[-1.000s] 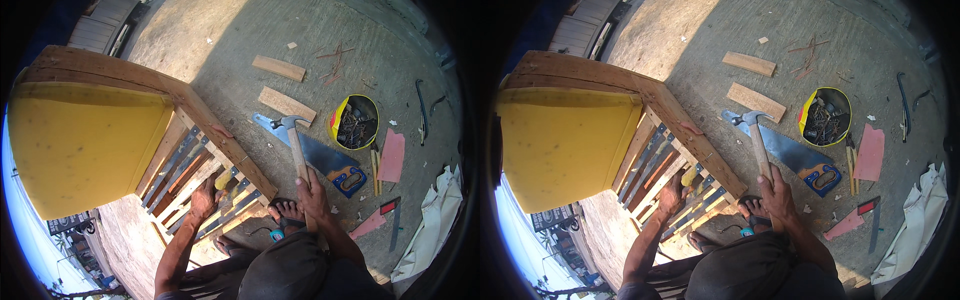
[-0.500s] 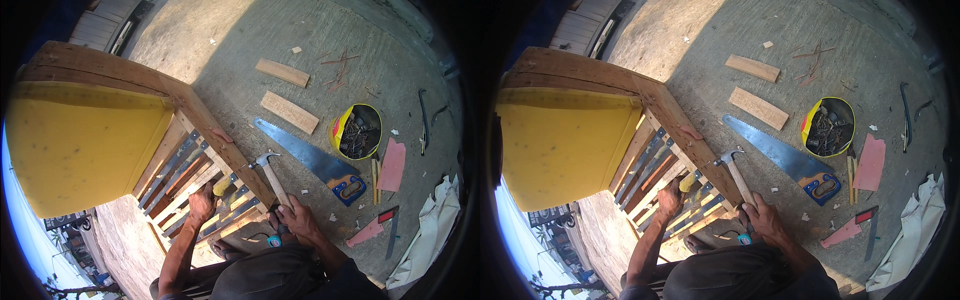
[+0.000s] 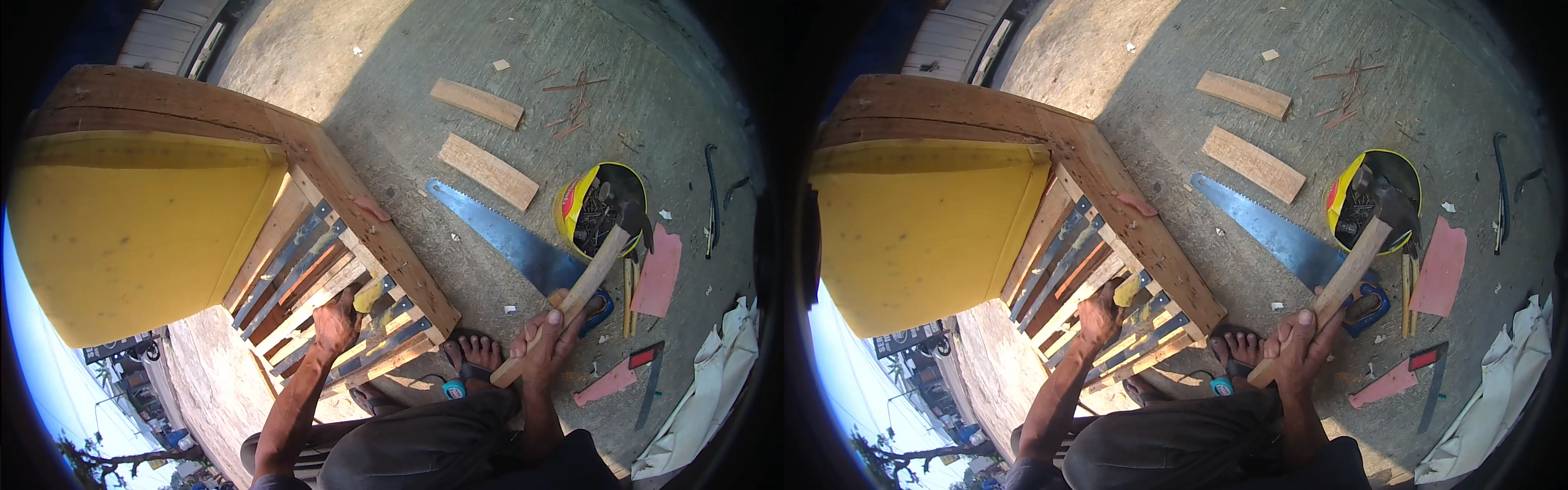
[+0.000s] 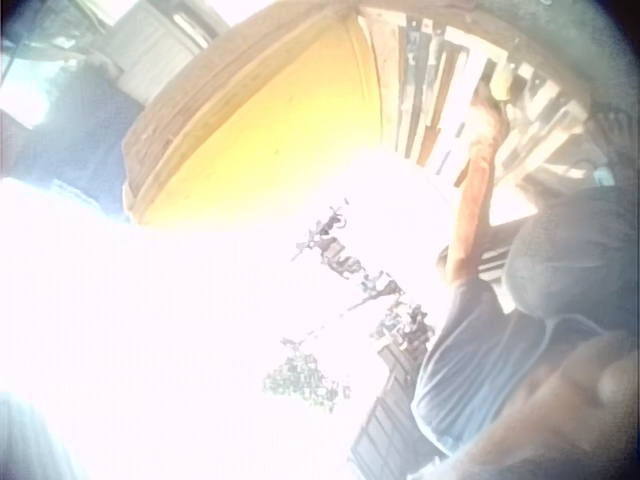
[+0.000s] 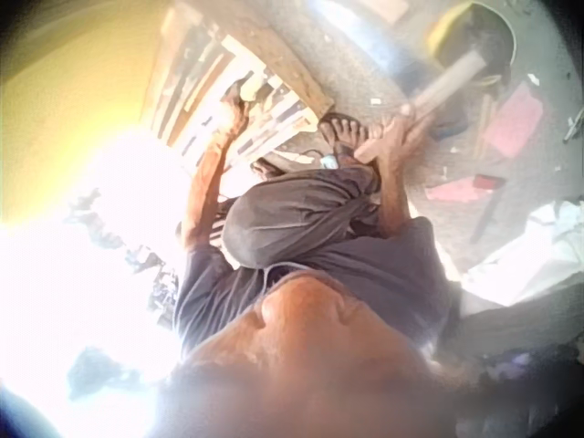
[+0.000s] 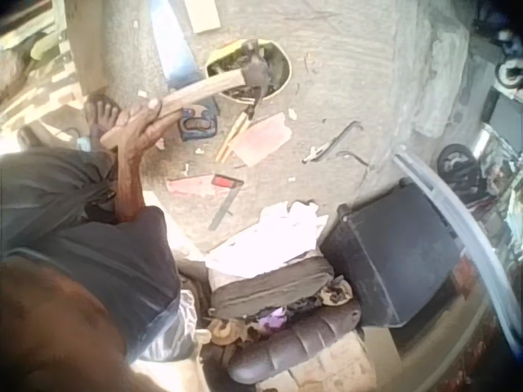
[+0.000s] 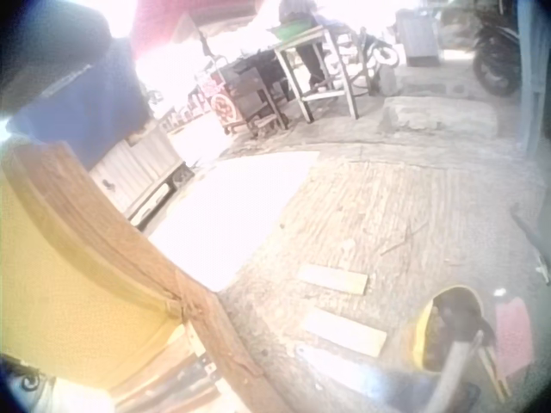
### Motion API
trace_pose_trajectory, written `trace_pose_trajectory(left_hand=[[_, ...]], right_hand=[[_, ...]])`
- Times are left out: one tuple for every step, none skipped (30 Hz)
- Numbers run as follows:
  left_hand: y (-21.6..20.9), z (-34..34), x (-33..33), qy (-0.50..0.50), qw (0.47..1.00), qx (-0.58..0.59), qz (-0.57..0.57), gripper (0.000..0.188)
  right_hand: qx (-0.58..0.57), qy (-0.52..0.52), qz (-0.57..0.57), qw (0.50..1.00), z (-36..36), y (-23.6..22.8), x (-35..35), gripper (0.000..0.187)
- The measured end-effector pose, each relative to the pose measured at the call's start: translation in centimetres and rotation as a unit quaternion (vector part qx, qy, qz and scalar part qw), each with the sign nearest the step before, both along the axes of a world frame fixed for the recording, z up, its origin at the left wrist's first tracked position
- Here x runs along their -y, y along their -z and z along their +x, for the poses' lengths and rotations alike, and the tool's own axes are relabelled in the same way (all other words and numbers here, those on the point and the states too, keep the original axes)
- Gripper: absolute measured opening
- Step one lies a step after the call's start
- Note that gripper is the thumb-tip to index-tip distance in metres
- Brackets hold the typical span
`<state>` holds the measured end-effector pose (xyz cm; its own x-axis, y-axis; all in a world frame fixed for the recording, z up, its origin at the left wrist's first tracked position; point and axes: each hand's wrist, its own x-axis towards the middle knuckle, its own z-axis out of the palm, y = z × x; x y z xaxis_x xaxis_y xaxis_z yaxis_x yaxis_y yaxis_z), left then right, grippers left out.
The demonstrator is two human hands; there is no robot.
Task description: The person assembles a wooden structure by hammering nails into wooden slats and metal brackets. They use a hammer to secure the components together, occasionally adjusting the position of the structure.
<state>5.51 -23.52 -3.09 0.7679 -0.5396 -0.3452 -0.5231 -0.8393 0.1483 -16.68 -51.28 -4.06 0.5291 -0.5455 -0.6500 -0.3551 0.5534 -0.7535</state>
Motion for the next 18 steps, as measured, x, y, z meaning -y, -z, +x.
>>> trace_pose_trajectory(left_hand=[[-0.2, -0.1, -0.1, -0.007, 1.000, -0.004, 0.023, 0.050], [-0.1, 0.0, 0.1, -0.014, 0.999, -0.005, 0.034, 0.049], [-0.3, -0.1, 0.0, 0.005, 1.000, 0.013, 0.013, 0.051], [0.0, 0.2, 0.3, -0.020, 0.997, -0.012, 0.074, 0.052], [-0.4, -0.1, 0.1, 0.026, 0.999, 0.018, 0.023, 0.051], [-0.1, 0.2, 0.4, 0.047, 0.996, 0.072, -0.029, 0.051], [-0.4, -0.3, 0.2, 0.081, 0.989, 0.110, -0.050, 0.049], [-0.1, 0.1, 0.5, -0.052, 0.997, -0.038, 0.044, 0.049], [-0.4, -0.4, 0.2, -0.063, 0.994, -0.051, 0.069, 0.049], [-0.1, 0.0, 0.4, -0.063, 0.993, -0.046, 0.085, 0.050], [-0.2, -0.2, 0.3, -0.044, 0.994, -0.032, 0.090, 0.050], [0.0, -0.1, 0.2, -0.030, 0.996, -0.013, 0.088, 0.050], [0.1, -0.1, 0.1, -0.016, 0.998, -0.008, 0.062, 0.050], [0.1, -0.1, -0.1, 0.026, 0.999, 0.029, 0.022, 0.049], [0.2, 0.0, -0.2, 0.068, 0.995, 0.074, -0.022, 0.048], [0.5, 0.3, -0.2, 0.091, 0.986, 0.126, -0.060, 0.046], [0.5, -0.3, -0.4, -0.005, 0.999, 0.028, -0.029, 0.046], [0.7, 0.0, -0.4, -0.034, 0.997, -0.017, 0.068, 0.044]], right_hand=[[0.002, -0.029, -0.003, 1.000, 0.1, 0.2, -0.2, 0.040], [0.025, -0.073, -0.001, 0.997, 0.0, 0.2, -0.2, 0.040], [0.039, -0.365, -0.140, 0.920, 0.2, 0.4, -0.2, 0.039], [0.008, -0.424, -0.147, 0.894, 0.3, 0.3, -0.4, 0.038], [-0.003, -0.358, -0.155, 0.921, 0.5, 0.4, -0.1, 0.038], [-0.013, -0.307, -0.148, 0.940, 0.7, 0.3, -0.2, 0.038], [0.046, -0.235, -0.155, 0.958, 0.8, 0.2, 0.1, 0.038], [0.034, -0.145, -0.082, 0.985, 0.9, -0.1, 0.1, 0.038], [0.027, -0.064, -0.022, 0.997, 1.0, -0.2, 0.1, 0.038], [0.029, -0.027, -0.006, 0.999, 1.2, -0.2, 0.1, 0.038], [0.028, -0.054, -0.001, 0.998, 1.2, -0.1, 0.0, 0.038], [0.029, -0.187, -0.029, 0.982, 1.1, 0.1, -0.1, 0.038], [0.000, -0.434, -0.175, 0.884, 1.0, 0.5, -0.4, 0.038], [-0.013, -0.393, -0.189, 0.900, 0.7, 0.7, -0.8, 0.039], [0.002, -0.347, -0.211, 0.914, 0.5, 1.4, -0.7, 0.039], [0.035, -0.284, -0.259, 0.923, 0.0, 1.9, -0.8, 0.040], [0.031, -0.189, -0.260, 0.946, -0.1, 2.6, -0.9, 0.039], [0.046, -0.123, -0.090, 0.987, -0.7, 2.6, -1.3, 0.038]])
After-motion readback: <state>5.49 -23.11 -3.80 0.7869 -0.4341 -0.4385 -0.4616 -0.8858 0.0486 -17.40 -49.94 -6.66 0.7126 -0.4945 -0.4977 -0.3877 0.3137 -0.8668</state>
